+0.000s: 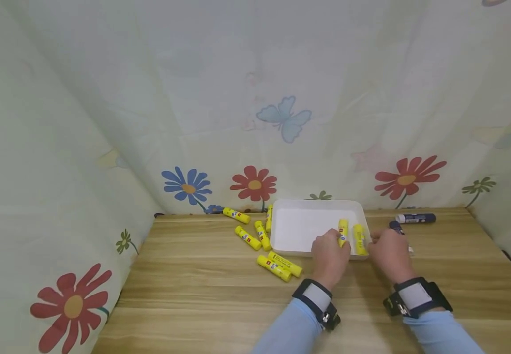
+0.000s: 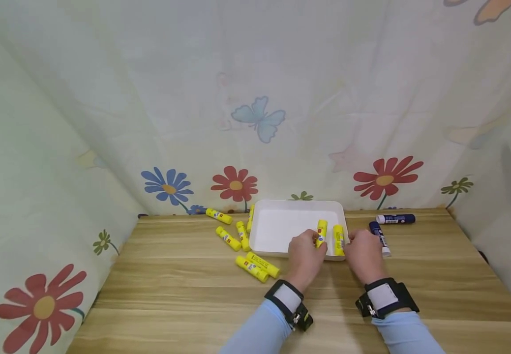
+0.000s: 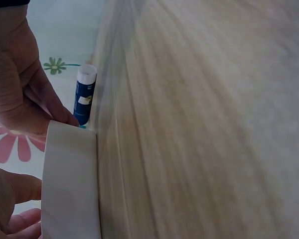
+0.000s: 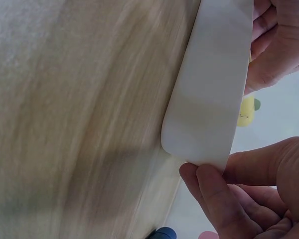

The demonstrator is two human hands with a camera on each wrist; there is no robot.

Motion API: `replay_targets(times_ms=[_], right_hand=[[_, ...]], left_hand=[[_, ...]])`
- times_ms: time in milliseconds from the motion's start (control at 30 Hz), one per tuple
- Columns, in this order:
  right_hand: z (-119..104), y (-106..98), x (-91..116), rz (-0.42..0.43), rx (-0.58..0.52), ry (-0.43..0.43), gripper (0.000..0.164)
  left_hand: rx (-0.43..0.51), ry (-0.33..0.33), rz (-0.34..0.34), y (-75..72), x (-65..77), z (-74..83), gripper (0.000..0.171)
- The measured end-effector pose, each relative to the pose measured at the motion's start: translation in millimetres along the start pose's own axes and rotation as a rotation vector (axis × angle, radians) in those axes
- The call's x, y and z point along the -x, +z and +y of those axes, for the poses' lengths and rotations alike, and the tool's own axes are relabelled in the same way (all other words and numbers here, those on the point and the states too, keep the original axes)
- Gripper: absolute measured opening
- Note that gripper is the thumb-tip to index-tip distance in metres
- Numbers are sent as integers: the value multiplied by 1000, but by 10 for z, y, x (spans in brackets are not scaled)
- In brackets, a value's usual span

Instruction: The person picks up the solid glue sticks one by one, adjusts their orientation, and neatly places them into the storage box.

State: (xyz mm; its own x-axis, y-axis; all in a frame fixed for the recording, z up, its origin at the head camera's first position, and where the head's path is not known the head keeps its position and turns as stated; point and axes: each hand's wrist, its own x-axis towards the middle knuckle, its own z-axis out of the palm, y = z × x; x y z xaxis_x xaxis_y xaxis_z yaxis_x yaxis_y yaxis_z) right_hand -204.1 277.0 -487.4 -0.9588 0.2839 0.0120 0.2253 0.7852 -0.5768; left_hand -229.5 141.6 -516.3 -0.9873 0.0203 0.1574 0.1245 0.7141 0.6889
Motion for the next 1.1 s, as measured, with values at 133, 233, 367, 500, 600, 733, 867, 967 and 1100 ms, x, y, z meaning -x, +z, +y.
replay_targets(times_ms=[133, 233, 367, 500, 600, 733, 867, 967, 1100], right_hand=[[0, 13, -10, 3, 2, 1, 29], [3, 23, -19, 3, 4, -3, 27], [9, 26, -21, 18, 14, -28, 27], [6, 12, -14, 17, 11, -32, 25], [-8, 11, -7, 8, 4, -24, 24], [-25, 19, -2, 27, 2, -42, 18], [-19, 25, -5, 63, 12, -83, 11], [-8, 23, -8, 78, 19, -104, 24], [0, 25, -17, 62, 26, -88, 23]], left_hand=[[-45, -1, -13, 0, -31, 8, 22], [-73, 2, -26, -1, -35, 3, 19], [-113, 62, -43, -2, -33, -19, 15], [-140, 147, -88, -17, -26, -40, 14], [-161, 187, -128, -26, -22, -53, 14], [-167, 216, -165, -38, -16, -57, 15], [-175, 237, -172, -36, -24, -63, 15], [-193, 262, -164, -25, -28, -67, 15], [-197, 274, -179, -23, -15, -66, 16]])
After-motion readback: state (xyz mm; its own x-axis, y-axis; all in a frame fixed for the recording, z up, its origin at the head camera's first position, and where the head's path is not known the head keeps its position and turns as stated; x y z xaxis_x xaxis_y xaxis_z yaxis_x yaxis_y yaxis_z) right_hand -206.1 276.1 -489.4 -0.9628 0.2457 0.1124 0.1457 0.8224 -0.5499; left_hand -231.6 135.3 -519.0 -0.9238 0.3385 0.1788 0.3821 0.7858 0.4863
